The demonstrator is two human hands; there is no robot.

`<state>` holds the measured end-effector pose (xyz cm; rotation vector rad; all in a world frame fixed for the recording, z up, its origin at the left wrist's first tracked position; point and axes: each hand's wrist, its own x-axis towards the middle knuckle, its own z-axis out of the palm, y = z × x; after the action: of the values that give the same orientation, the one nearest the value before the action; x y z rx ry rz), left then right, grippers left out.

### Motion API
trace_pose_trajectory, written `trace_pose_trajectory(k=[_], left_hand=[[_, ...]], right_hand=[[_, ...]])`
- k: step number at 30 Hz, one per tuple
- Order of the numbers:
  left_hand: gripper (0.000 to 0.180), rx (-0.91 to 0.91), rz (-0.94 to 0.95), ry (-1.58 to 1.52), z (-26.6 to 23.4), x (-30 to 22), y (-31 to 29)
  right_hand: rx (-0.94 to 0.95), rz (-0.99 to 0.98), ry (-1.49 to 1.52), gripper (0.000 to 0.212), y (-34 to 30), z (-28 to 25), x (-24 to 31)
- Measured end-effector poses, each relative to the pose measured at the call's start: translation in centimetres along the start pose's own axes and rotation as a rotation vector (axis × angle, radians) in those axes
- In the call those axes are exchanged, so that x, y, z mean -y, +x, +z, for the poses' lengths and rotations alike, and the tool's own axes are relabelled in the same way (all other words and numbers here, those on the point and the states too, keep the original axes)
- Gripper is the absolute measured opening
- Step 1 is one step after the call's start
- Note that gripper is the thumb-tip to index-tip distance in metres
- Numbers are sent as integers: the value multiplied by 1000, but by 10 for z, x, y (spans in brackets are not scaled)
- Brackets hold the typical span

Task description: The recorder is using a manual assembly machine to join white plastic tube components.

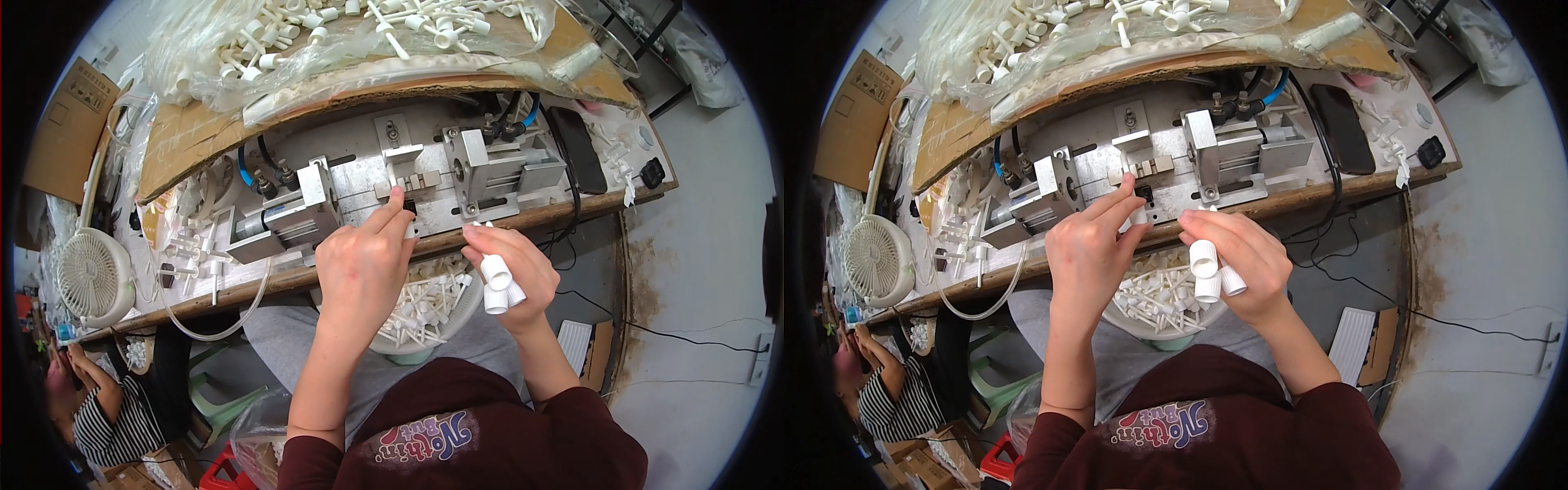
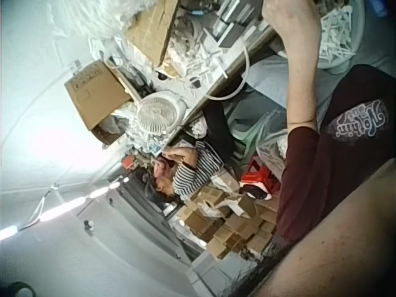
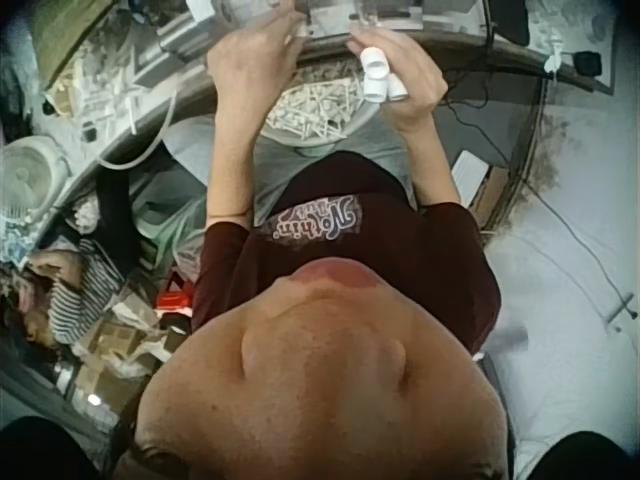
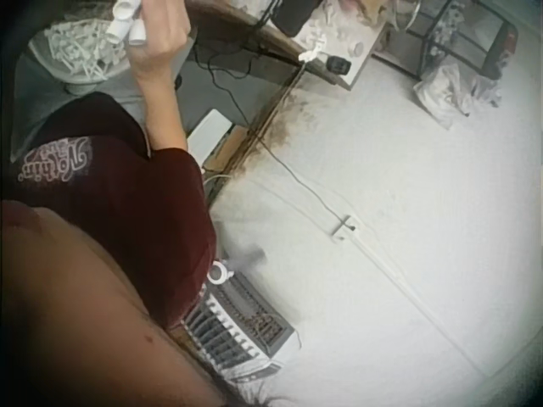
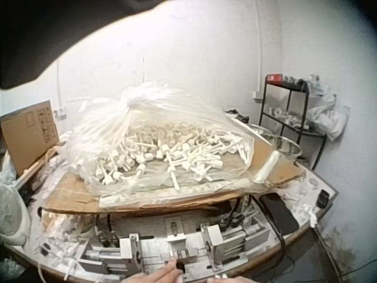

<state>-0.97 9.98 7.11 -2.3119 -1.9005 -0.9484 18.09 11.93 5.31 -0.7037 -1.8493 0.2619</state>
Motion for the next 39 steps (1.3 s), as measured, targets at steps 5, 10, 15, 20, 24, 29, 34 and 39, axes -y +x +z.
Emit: trace_pose_trajectory(k=[5, 10, 15, 20, 24, 29, 34, 39], left_hand=[[24, -2, -1, -18, -2, 2, -1], [32, 89, -154, -455, -14, -7, -11], [38, 151, -108, -976, -27, -18, -22], [32, 86, -118, -881, -33, -20, -21], [31, -23, -72, -683, -30, -16, -20], [30, -112, 1, -205, -10, -4, -17], [24, -58, 42, -23, 3, -1, -14], [22, 35, 10, 45, -4, -4, -3]], right_hand=[[33, 1, -11, 31, 3, -4, 4], [50, -32, -105, 32, 4, -2, 4], [102, -128, -139, 39, 5, 5, 5], [90, -150, -106, 40, 7, 9, 6], [26, -132, -147, 35, 5, 6, -1], [-6, -75, -102, 33, -2, 7, -4], [-94, -5, 132, 37, -16, 14, -14], [-38, -26, 56, 31, -17, 8, -14]])
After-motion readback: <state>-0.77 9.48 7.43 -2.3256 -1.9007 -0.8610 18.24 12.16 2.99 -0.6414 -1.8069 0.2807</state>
